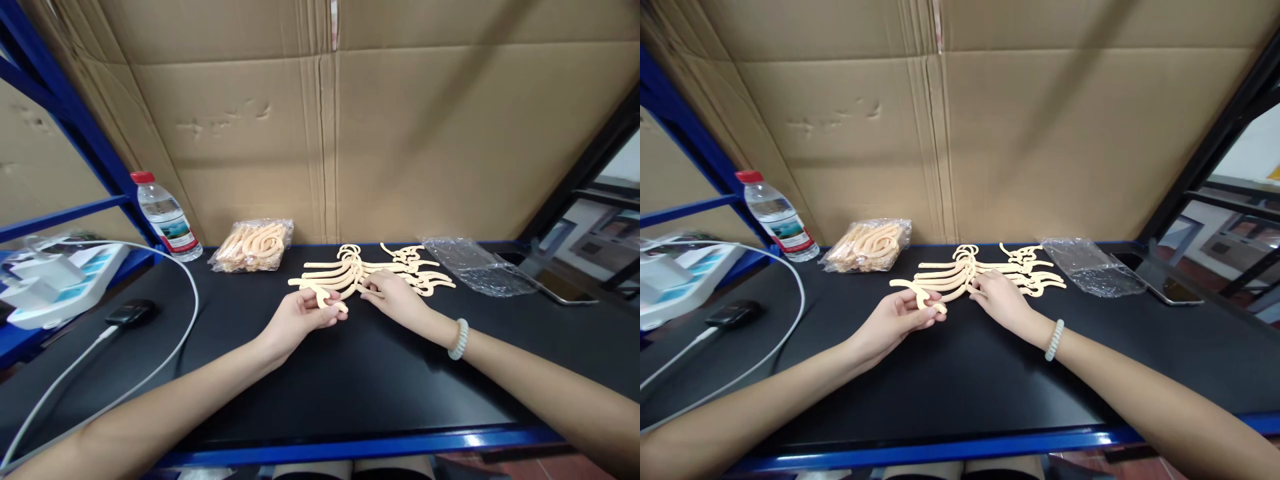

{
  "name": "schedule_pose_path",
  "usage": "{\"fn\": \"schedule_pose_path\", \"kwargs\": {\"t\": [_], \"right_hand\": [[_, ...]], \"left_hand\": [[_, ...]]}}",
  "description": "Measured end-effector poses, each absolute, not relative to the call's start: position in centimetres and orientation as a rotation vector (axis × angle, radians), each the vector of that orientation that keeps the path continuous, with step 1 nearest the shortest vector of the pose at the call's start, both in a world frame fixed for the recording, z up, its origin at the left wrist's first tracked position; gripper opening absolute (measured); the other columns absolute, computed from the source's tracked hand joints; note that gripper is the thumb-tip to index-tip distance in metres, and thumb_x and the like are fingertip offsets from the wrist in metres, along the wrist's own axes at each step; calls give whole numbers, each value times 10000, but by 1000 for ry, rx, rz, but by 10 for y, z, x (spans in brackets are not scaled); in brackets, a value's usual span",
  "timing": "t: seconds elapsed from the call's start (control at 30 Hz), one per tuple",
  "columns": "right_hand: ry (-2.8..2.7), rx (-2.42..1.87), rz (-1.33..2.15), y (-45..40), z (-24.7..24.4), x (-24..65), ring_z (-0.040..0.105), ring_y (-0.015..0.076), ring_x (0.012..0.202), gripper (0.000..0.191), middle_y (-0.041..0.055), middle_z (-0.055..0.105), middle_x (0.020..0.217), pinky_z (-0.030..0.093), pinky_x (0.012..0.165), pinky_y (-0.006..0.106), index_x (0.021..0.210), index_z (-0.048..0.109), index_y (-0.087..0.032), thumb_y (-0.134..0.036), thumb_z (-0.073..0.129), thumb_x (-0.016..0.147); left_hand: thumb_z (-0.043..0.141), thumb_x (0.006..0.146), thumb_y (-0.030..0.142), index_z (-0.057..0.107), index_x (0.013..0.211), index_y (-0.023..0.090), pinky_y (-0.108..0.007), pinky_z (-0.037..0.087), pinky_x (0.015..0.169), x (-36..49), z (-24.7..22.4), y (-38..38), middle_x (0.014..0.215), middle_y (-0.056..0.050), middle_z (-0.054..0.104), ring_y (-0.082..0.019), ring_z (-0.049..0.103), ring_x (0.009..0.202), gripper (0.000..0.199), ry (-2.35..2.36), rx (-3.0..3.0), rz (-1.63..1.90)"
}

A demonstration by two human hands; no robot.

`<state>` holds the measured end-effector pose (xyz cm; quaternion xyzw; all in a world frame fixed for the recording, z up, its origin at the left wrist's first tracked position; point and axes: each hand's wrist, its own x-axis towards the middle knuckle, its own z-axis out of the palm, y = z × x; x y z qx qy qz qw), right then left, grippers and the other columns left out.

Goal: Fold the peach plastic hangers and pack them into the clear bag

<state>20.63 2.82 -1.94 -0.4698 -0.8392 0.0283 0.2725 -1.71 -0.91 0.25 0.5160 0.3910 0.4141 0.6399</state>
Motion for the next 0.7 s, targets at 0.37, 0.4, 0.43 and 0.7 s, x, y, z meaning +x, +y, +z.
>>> {"fn": "schedule_pose_path", "kwargs": {"t": [0.37,0.4,0.43,0.7], "right_hand": [[-2194,-1310,167,18,-15,221,542,171,675,144,19,563,787,411,608,283,801,449,-211,-103,532,848],[-2182,-1316,181,19,-14,223,536,163,640,140,4,555,756,402,583,275,806,437,-216,-118,527,852],[-2166,-1317,204,19,-14,225,524,154,602,138,-10,543,725,392,558,268,812,425,-221,-133,522,856],[-2040,-1215,441,19,-8,231,540,174,591,142,-26,541,677,423,564,286,1000,419,-223,-168,466,878]], "left_hand": [[834,676,236,674,906,125,-249,554,728,-19,2,-8,825,-51,737,-161,708,739,301,883,1180,1129],[834,674,240,672,904,124,-250,553,720,-19,3,-8,826,-53,735,-161,706,732,305,881,1180,1147],[833,675,247,670,907,123,-249,552,711,-20,3,-8,819,-53,730,-160,702,724,310,879,1183,1165],[810,714,245,639,889,144,-222,532,674,-19,7,-9,841,-10,662,-126,668,710,265,878,1183,1265]]}}
